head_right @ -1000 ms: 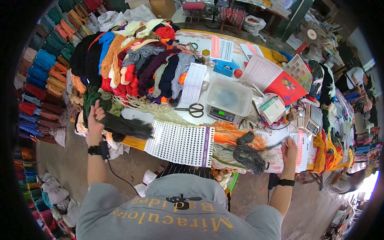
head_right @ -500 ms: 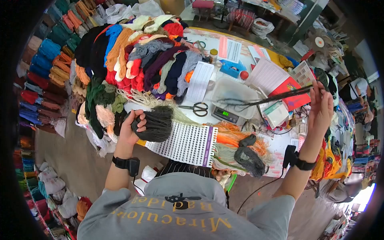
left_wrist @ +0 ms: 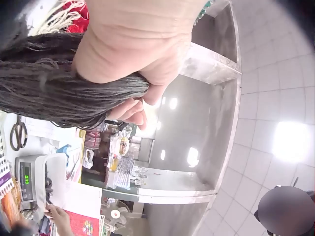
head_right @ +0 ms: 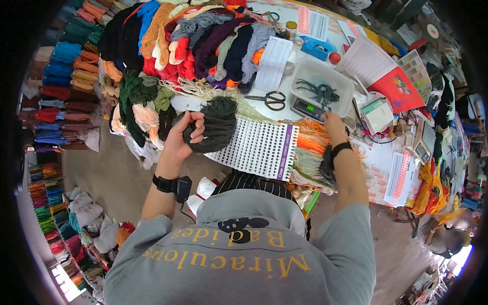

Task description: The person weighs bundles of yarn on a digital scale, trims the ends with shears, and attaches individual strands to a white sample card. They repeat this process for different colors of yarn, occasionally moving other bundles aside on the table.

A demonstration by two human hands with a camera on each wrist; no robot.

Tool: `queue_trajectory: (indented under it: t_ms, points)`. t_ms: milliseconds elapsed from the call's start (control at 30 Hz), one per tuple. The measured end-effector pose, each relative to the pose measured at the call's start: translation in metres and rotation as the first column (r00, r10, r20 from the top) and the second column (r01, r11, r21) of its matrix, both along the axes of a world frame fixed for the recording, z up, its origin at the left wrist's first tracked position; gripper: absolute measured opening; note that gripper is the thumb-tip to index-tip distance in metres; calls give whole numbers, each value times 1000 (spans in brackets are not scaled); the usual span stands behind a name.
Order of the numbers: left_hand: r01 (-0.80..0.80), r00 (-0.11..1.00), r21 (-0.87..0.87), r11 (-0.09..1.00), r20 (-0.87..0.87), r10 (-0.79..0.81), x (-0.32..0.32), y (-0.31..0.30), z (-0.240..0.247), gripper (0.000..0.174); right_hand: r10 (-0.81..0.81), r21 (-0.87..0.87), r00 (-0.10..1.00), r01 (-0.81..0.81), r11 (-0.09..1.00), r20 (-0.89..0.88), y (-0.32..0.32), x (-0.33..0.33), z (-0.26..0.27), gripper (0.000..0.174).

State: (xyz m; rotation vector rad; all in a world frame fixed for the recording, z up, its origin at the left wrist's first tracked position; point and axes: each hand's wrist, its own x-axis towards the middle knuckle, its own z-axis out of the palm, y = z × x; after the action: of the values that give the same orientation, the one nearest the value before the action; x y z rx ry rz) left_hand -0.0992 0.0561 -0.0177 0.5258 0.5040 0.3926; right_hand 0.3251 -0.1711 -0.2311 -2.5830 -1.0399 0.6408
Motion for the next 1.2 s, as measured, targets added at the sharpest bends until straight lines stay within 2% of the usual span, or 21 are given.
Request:
queue_trajectory:
  t_ms: [67,100,167,233,300,333,367,400,433,467,500,600,667,767,900,967,1033,1067,1133,1167,1200]
  points:
    - [31,999,11,999,26,-31,1,-1,0,40,20,155,968,-61,986,250,-9,-24,7,28]
    - [28,999,25,999,-27,-27,3,-3,0,42,21,155,967,-62,986,253,-11,-33,14,28]
    - [72,996,69,995,-64,-67,6,-7,-7,46,-114,293,969,47,955,218,-17,-50,35,30]
    - [107,991,131,986,-96,-95,18,-15,-14,45,1,490,954,-155,858,299,-19,-75,54,28]
    - [167,980,196,966,-136,-142,33,-27,-14,45,101,633,989,-12,774,-105,0,-126,104,18]
    - [229,967,227,947,-166,-194,39,-31,-15,44,184,614,931,53,788,-317,11,-156,139,16]
    - [243,968,282,928,-139,-211,48,-40,-14,44,203,492,834,92,866,-513,18,-178,157,15]
    - [253,967,337,907,-111,-229,55,-48,-12,44,325,584,720,136,800,-613,25,-202,176,14]
    - [297,955,347,890,-133,-267,60,-53,-9,44,374,604,671,141,784,-641,31,-220,180,15]
    - [328,945,399,856,-148,-293,63,-56,-14,44,392,597,663,105,795,-638,37,-233,196,15]
    - [349,937,375,859,-155,-313,64,-61,-12,44,388,618,693,106,779,-608,43,-243,200,14]
    - [388,921,407,827,-187,-341,64,-64,-11,46,379,631,717,108,769,-585,51,-252,196,13]
    - [354,935,323,878,-148,-322,59,-64,-10,48,379,620,710,103,777,-593,54,-253,196,12]
    - [320,946,269,908,-139,-292,50,-62,-16,49,341,558,620,193,807,-707,50,-250,199,12]
    - [294,956,165,942,-72,-285,44,-64,-18,49,373,567,557,226,792,-742,49,-248,189,12]
    - [280,959,166,946,-84,-269,43,-66,-19,49,392,549,458,283,787,-798,47,-249,185,12]
    - [271,961,169,948,-97,-257,43,-67,-21,49,397,531,425,264,805,-813,46,-247,187,13]
    - [220,973,219,950,-115,-199,43,-67,-23,49,398,512,392,249,822,-830,45,-246,188,14]
    - [171,982,272,947,-131,-139,40,-63,-24,49,355,473,400,246,846,-845,43,-235,181,16]
    - [112,993,214,970,-58,-102,36,-56,-23,47,311,432,409,245,868,-858,41,-227,173,18]
    - [56,998,149,987,14,-59,32,-50,-22,46,266,430,476,278,859,-838,40,-214,157,21]
